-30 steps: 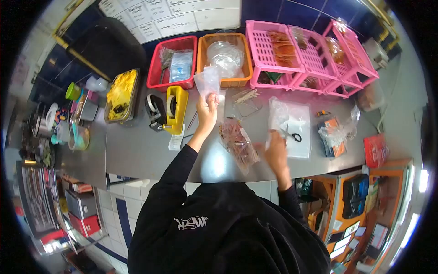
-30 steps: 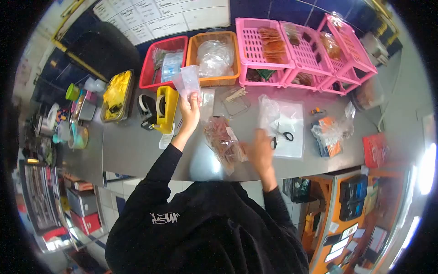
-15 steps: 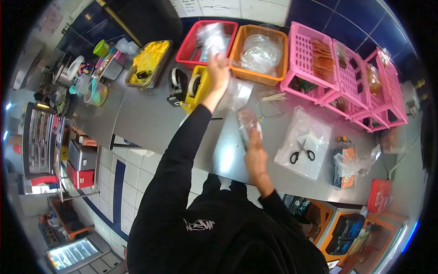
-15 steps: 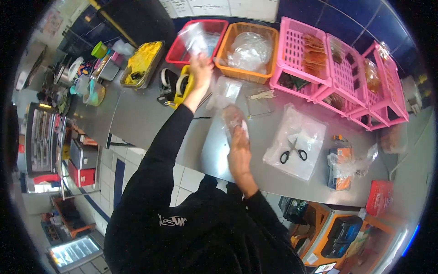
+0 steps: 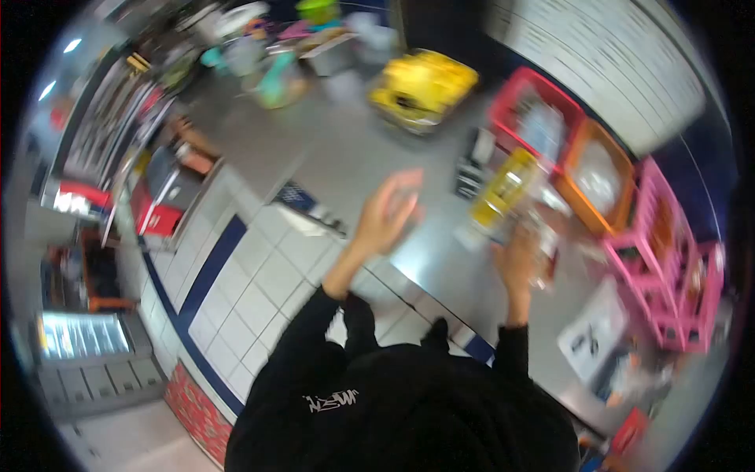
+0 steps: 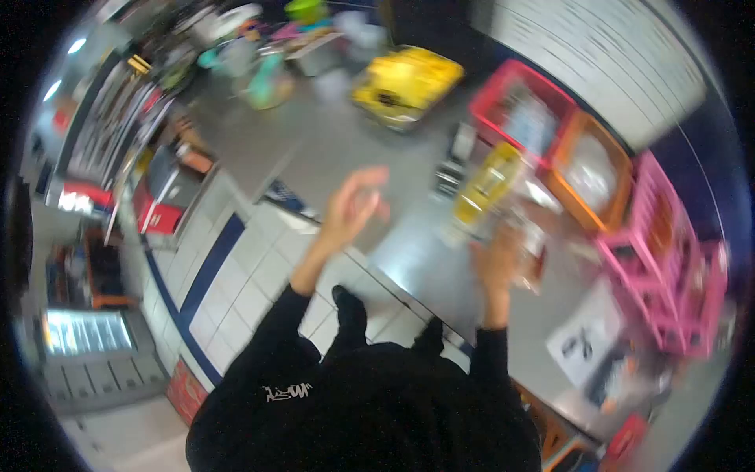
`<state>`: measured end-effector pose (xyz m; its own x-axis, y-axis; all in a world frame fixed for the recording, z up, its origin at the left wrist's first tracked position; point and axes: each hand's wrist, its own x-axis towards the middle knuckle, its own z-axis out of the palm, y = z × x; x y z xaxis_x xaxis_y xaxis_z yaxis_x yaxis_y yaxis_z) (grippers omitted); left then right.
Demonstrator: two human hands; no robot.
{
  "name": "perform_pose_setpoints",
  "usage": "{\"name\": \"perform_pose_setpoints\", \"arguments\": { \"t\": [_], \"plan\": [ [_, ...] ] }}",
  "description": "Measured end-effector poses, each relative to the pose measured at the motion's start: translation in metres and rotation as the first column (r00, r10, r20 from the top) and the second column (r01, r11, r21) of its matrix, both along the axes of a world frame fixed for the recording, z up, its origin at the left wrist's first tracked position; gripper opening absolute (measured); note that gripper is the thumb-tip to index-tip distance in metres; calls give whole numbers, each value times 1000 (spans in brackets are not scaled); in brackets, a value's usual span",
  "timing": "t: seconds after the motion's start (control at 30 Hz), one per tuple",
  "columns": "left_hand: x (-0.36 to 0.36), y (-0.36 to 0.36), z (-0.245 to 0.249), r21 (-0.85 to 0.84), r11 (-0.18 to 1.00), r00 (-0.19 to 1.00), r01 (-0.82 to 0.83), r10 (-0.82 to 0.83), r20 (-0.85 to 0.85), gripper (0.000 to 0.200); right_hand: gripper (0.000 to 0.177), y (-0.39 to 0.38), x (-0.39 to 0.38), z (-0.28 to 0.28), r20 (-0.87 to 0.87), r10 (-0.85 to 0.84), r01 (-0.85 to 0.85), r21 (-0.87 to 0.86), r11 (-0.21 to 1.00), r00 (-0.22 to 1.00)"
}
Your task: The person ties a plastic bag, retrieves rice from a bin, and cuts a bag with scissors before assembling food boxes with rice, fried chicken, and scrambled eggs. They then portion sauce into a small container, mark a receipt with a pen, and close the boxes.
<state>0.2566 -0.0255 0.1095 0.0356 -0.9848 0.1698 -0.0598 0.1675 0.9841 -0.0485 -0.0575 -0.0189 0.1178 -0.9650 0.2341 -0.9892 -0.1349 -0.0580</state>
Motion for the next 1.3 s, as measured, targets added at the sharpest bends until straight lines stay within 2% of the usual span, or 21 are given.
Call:
{"name": "perform_pose_setpoints", "arguments": {
  "t": [0.03,0.07,0.13,0.17,0.23,0.3,0.43,0.5,0.57,0.63,0.73,0.8,0.9,0.97,1.03,1.07,1.1,1.17,1.2,1.27,1.3],
  "plan": [
    [41,48,-30,175,954,963,-242,213,165,30,78,-7,17,5,39,-56,54,56,997,998],
    [73,94,-57,290,846,894,-447,434,113,26,68,-15,21,-11,208,-19,42,-106,993,978],
    [146,204,-114,424,692,799,-584,582,151,23,33,-8,83,47,417,114,45,-352,935,902],
    [177,258,-145,269,700,749,-661,637,183,23,30,-9,102,52,414,132,39,-380,924,901],
    [229,327,-123,486,532,626,-693,779,39,43,28,-7,211,109,855,-105,141,37,989,508],
    [292,375,-121,558,415,533,-719,844,60,48,32,-13,337,135,920,111,-60,-95,994,377],
    [414,374,-101,259,257,300,-931,944,139,40,34,13,562,157,793,577,-367,-487,793,194],
    [473,339,-72,117,66,43,-991,981,-189,32,31,27,649,148,784,613,-475,-504,721,99],
    [526,312,-49,128,-22,-60,-992,952,-301,25,23,42,738,141,826,563,-522,-488,699,-19],
    [576,303,-71,88,5,-18,-996,968,-250,21,12,62,826,141,889,433,-534,-441,721,-150],
    [660,314,-97,128,148,88,-981,918,-387,16,15,83,947,140,893,428,-655,-408,636,-141],
    [732,341,-129,213,129,43,-969,929,-366,20,19,69,1034,123,797,590,-706,-491,510,-129],
    [848,376,-168,180,-101,-137,-978,971,-195,30,25,83,1204,129,709,675,-670,-603,432,-203],
    [926,397,-150,49,-188,-194,-981,966,-172,33,25,87,1312,138,670,702,-736,-598,317,-242],
    [997,415,-112,28,-231,-231,-972,939,-257,33,21,141,1421,183,761,441,-765,-606,219,-476],
    [1030,423,-99,40,-256,-257,-966,926,-276,33,19,162,1474,198,782,407,-799,-574,178,-472],
    [1067,433,-89,46,-276,-277,-960,915,-293,33,19,182,1536,207,685,446,-729,-677,97,-577],
    [1148,458,-79,22,-282,-278,-959,927,-253,33,18,242,1631,246,651,221,-672,-741,-24,-726],
    [1191,473,-78,-4,-266,-260,-964,945,-197,34,28,267,1682,259,652,236,-680,-731,-57,-720],
    [1287,501,-71,-89,-220,-215,-971,974,-67,35,29,324,1767,298,737,83,-742,-665,-85,-670],
    [1341,515,-65,-149,-193,-196,-970,981,6,35,29,336,1821,311,571,299,-635,-745,-202,-765]
  ]
}}
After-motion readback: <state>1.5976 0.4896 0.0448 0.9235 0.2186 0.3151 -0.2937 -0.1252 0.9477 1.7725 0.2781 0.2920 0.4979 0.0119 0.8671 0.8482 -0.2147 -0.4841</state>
